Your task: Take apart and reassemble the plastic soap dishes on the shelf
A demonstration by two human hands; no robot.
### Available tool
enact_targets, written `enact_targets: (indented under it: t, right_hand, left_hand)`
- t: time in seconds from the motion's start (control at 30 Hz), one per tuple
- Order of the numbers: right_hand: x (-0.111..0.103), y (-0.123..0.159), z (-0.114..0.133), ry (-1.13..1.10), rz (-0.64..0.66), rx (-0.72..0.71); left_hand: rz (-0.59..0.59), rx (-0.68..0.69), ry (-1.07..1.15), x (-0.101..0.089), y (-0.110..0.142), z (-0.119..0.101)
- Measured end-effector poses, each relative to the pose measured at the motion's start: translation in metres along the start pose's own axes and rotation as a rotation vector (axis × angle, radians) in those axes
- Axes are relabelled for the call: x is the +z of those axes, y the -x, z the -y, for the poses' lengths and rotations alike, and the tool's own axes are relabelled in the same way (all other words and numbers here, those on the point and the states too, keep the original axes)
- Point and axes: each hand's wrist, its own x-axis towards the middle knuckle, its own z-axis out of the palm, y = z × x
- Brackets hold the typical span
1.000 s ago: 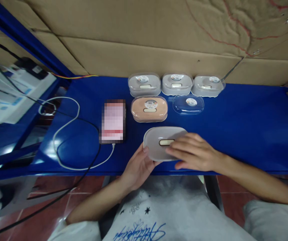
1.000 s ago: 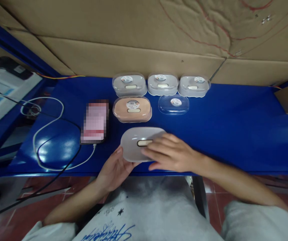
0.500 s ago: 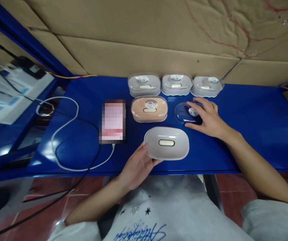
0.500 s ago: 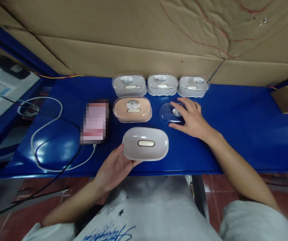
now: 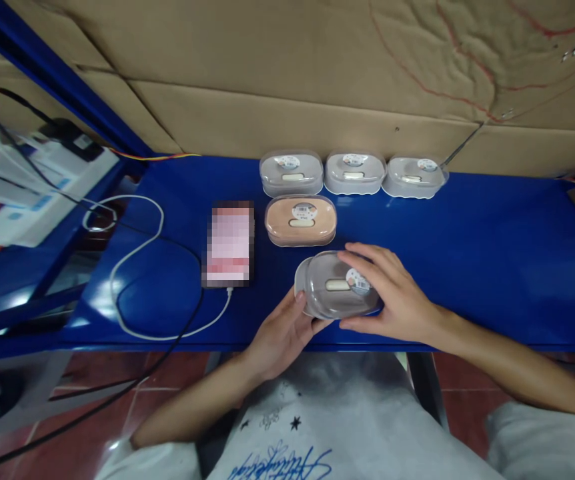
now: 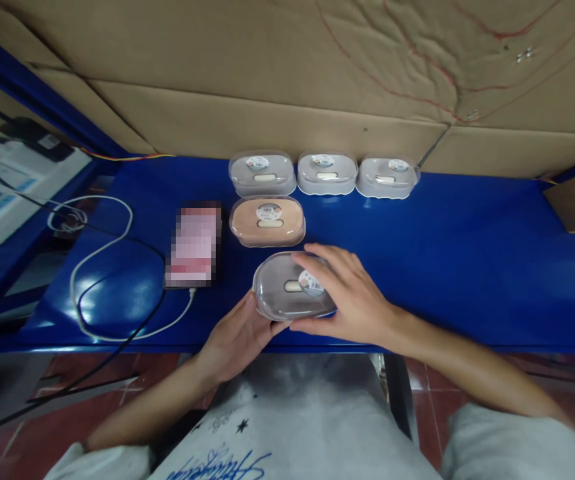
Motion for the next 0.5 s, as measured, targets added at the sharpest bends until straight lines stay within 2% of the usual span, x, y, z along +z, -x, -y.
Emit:
enact_targets:
  t: [0.27,0.5]
  right_hand:
    - [0.0074,0.0026,-0.0013,0.058,-0.037,-0.031]
    - [0.0066,0.0027,-0.0056,-0.032,0.025,-0.049]
  left_hand:
    - [0.001,0.021,-0.052,0.0002,0.0005,0.0007]
    - [0.002,0.022,-0.074,-0.0023,0.0015,0.0012]
